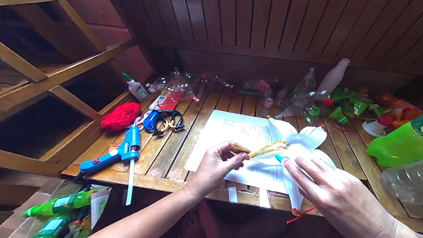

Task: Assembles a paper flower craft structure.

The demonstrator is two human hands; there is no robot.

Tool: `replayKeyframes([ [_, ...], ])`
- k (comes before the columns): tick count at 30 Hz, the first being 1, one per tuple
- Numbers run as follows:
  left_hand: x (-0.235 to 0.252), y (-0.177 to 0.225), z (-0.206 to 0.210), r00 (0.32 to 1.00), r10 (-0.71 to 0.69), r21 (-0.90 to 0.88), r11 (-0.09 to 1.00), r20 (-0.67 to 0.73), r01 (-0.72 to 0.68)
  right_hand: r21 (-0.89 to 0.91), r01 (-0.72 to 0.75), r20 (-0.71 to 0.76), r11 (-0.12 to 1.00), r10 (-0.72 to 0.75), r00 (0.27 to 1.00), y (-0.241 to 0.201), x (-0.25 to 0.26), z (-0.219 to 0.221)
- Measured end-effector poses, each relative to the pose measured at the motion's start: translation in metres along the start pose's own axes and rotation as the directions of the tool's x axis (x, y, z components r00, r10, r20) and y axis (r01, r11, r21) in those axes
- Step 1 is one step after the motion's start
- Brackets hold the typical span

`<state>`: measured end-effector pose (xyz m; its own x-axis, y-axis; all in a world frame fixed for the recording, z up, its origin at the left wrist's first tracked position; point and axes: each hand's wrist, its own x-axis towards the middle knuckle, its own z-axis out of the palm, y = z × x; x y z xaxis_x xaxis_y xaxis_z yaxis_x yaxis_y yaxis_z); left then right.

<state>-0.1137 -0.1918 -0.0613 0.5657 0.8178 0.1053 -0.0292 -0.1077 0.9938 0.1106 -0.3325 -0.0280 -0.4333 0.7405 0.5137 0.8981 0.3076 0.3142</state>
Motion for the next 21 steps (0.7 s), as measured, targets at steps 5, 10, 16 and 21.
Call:
replayKeyframes([
  [5,0.001,-0.002,0.006,0.999,-0.037,0.061,0.997,0.015,0.036,0.004,-0.01,0.027,1.0,0.009,1.0,-0.002,-0.002,0.001],
  [10,0.002,-0.006,0.01,1.0,0.001,0.072,0.997,0.002,-0.002,0.027,-0.014,0.02,1.0,0.014,1.0,-0.001,-0.005,0.002],
  [16,0.004,-0.003,0.009,1.0,0.02,0.014,1.0,-0.022,-0.02,0.036,-0.024,-0.008,0.999,0.024,1.0,0.0,-0.008,-0.003],
  [21,0.003,0.001,0.009,1.0,0.027,0.006,1.0,-0.013,-0.026,0.06,-0.041,-0.049,0.997,0.044,0.998,-0.001,-0.014,-0.006],
])
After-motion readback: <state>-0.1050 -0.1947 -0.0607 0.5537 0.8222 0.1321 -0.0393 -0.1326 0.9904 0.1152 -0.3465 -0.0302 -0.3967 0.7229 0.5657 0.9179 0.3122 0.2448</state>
